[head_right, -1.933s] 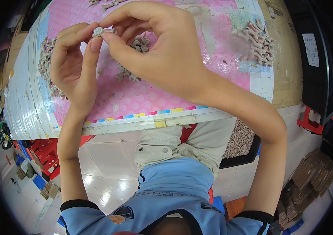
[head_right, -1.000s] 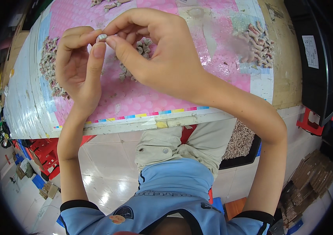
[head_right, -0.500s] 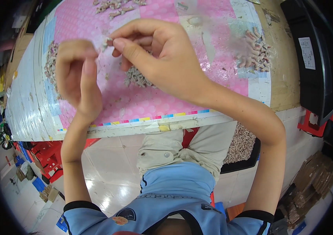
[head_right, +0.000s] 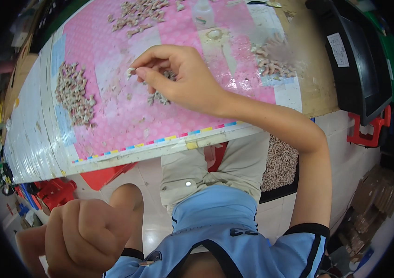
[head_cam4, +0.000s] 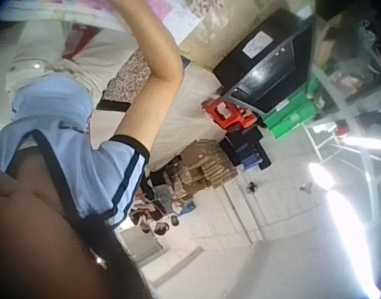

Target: The person retrieves plastic components from a bin, trims parts using a blade, applies liquid glue from a bottle, and fits the pieces together by hand.

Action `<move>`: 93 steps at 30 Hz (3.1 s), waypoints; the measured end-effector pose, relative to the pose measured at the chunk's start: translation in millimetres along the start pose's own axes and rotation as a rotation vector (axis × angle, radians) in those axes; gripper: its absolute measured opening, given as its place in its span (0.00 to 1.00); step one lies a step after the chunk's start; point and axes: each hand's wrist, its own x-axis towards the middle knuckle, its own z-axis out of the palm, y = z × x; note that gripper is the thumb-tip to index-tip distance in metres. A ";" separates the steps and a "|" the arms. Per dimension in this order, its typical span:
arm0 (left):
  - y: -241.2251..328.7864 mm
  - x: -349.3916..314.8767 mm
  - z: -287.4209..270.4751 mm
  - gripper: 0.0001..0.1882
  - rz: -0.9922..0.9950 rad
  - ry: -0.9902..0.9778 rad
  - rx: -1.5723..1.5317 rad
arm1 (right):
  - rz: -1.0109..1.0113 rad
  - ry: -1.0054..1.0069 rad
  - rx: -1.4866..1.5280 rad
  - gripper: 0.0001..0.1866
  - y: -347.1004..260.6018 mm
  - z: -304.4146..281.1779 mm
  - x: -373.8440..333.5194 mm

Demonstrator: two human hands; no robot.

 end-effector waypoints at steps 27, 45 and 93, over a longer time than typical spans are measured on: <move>11.9 -25.6 -2.0 0.06 0.080 0.035 0.568 | -0.190 -0.035 -0.218 0.07 1.5 2.8 -0.2; -14.3 -11.3 -49.6 0.10 0.051 -0.001 0.818 | -0.062 -0.041 -0.045 0.06 -13.5 7.5 -12.8; -71.0 24.0 -124.9 0.12 -0.429 0.094 0.408 | -0.275 0.195 -0.364 0.13 -31.8 -65.0 9.7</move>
